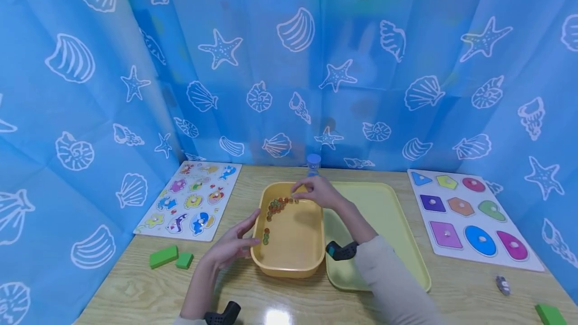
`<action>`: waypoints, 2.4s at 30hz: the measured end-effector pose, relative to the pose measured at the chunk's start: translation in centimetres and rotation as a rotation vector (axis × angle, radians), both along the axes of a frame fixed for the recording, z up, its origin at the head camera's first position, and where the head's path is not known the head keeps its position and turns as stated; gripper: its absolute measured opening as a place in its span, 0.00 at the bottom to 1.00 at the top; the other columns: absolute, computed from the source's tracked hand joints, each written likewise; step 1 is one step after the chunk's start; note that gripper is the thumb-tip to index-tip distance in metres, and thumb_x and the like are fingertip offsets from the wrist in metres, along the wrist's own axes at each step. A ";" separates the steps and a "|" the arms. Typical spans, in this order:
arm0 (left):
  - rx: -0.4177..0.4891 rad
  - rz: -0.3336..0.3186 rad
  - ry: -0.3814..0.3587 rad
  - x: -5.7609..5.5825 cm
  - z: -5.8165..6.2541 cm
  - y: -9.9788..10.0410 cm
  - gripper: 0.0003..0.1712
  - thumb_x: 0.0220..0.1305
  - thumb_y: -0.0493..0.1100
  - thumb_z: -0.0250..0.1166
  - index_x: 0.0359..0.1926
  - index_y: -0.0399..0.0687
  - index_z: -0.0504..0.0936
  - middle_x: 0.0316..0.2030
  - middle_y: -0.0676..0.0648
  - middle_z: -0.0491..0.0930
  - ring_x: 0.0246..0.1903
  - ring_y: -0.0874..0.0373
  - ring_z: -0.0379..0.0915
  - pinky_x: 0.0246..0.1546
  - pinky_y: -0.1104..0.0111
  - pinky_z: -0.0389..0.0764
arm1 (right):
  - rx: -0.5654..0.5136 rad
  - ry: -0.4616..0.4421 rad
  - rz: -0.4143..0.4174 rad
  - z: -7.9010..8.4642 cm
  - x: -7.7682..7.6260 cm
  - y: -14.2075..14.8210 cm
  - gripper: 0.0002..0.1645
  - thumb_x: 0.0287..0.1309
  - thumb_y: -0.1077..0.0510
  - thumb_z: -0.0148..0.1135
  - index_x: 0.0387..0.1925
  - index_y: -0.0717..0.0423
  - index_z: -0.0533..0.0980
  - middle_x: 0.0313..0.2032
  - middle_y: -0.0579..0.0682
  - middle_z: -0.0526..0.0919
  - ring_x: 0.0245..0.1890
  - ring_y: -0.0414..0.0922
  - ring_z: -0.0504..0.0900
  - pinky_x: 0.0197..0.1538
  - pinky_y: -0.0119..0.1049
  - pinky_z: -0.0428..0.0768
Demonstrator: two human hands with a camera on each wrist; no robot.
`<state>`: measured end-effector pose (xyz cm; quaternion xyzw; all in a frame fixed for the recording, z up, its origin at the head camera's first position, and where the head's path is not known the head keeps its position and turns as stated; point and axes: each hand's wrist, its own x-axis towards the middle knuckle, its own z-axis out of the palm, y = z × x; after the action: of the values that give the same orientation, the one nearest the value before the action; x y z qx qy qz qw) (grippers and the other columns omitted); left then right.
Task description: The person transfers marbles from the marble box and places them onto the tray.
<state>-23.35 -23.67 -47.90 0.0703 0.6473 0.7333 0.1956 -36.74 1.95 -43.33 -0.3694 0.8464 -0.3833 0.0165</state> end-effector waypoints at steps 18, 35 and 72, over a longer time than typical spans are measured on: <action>-0.007 0.022 -0.027 0.1 0.3 0.3 0.43 0.57 0.32 0.56 0.69 0.63 0.48 0.70 0.46 0.32 0.61 0.38 0.54 0.48 0.53 0.75 | 0.069 0.024 -0.426 -6.0 0.4 14.7 0.14 0.50 0.54 0.63 0.39 0.54 0.81 0.09 0.41 0.56 0.11 0.37 0.51 0.14 0.30 0.54; -0.023 0.033 -0.028 0.5 1.0 0.7 0.42 0.57 0.31 0.56 0.68 0.59 0.50 0.70 0.45 0.34 0.63 0.37 0.47 0.48 0.52 0.75 | 0.144 0.012 0.010 3.3 -0.8 0.2 0.14 0.52 0.50 0.60 0.40 0.48 0.81 0.09 0.44 0.59 0.11 0.40 0.55 0.17 0.29 0.57; -0.034 0.021 0.013 0.4 0.6 0.7 0.42 0.57 0.32 0.56 0.69 0.59 0.49 0.70 0.47 0.34 0.65 0.38 0.43 0.48 0.52 0.75 | 0.114 0.043 0.013 1.4 -0.9 0.3 0.10 0.53 0.51 0.61 0.36 0.49 0.80 0.11 0.44 0.59 0.12 0.39 0.55 0.17 0.29 0.55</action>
<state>-22.93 -23.01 -47.28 0.0650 0.6618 0.7236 0.1851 -37.66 2.23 -41.94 -0.3818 0.8644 -0.3264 0.0217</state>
